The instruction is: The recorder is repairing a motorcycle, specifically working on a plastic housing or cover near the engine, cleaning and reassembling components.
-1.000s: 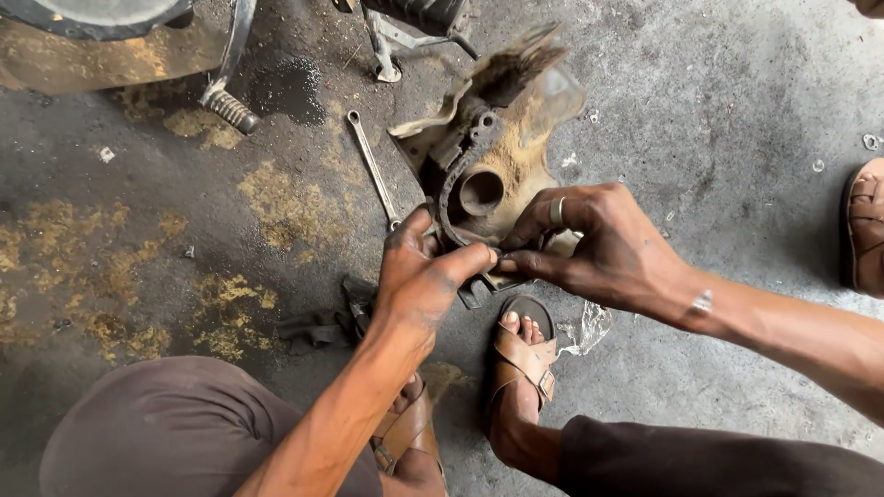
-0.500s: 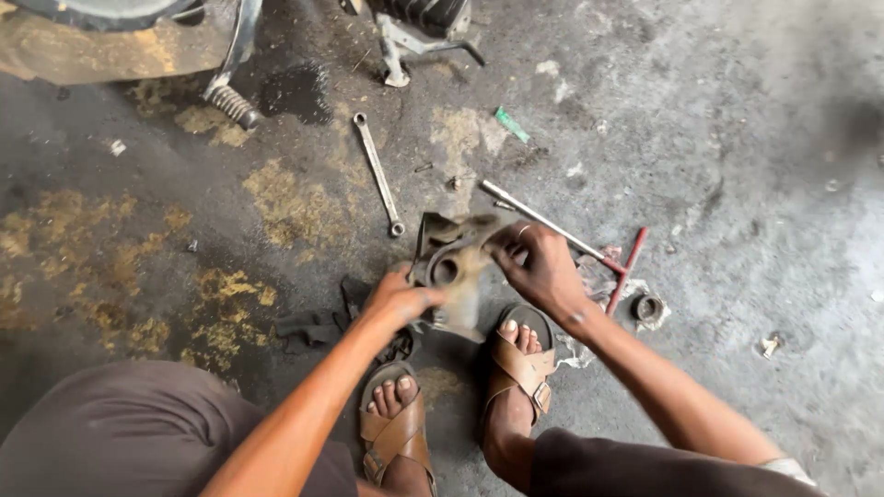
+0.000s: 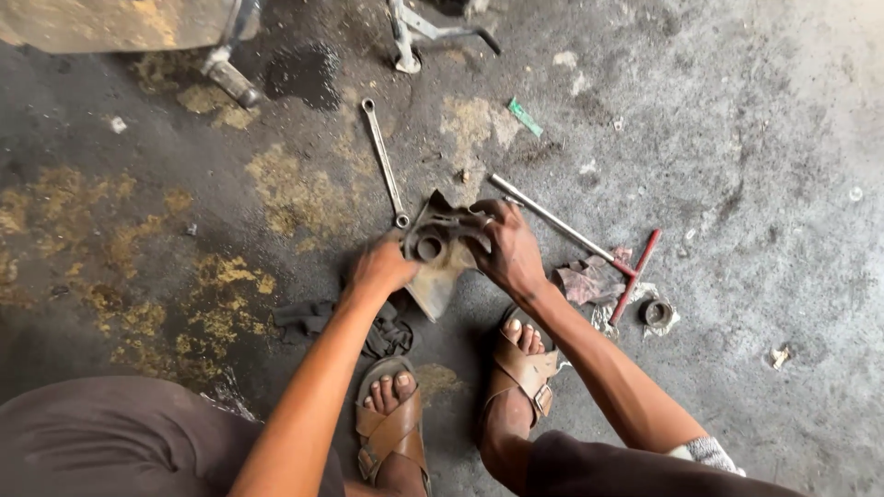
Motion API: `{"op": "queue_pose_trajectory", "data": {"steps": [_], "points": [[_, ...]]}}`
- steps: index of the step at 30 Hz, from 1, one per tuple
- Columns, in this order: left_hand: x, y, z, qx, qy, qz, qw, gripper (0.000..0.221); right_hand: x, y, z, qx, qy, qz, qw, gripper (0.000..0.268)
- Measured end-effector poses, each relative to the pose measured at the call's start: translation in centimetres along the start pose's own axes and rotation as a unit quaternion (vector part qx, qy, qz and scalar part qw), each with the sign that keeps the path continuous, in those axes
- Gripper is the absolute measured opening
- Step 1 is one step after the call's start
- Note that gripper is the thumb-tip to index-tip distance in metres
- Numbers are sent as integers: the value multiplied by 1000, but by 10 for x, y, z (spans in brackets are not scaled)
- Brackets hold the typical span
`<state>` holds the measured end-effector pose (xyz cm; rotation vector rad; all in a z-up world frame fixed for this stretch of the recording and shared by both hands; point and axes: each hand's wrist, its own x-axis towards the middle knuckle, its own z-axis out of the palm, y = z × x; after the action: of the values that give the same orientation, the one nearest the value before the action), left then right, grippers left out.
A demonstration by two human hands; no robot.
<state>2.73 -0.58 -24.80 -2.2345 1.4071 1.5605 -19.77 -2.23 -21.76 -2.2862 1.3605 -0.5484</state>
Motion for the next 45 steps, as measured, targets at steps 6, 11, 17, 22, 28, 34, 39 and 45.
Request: {"op": "queue_pose_trajectory", "data": {"steps": [6, 11, 17, 22, 28, 34, 39, 45], "points": [[-6, 17, -15, 177, 133, 110, 969, 62, 9, 7, 2, 16, 30, 34, 999, 17], [-6, 33, -12, 81, 161, 241, 954, 34, 8, 12, 20, 4, 37, 25, 999, 16], [23, 39, 27, 21, 186, 273, 944, 24, 9, 14, 17, -3, 42, 24, 999, 19], [43, 32, 45, 29, 241, 320, 916, 27, 11, 9, 14, -5, 21, 77, 997, 19], [48, 21, 47, 66, 253, 354, 898, 40, -15, 38, -4, 21, 93, 266, 959, 25], [66, 13, 58, 126, 293, 383, 867, 45, -60, 133, -13, -205, -63, 262, 941, 24], [65, 15, 56, 136, 228, 350, 898, 39, -56, 153, -35, -258, -188, 173, 932, 29], [67, 15, 58, 104, 313, 384, 862, 33, -59, 69, -143, 115, 13, 408, 906, 34]]}}
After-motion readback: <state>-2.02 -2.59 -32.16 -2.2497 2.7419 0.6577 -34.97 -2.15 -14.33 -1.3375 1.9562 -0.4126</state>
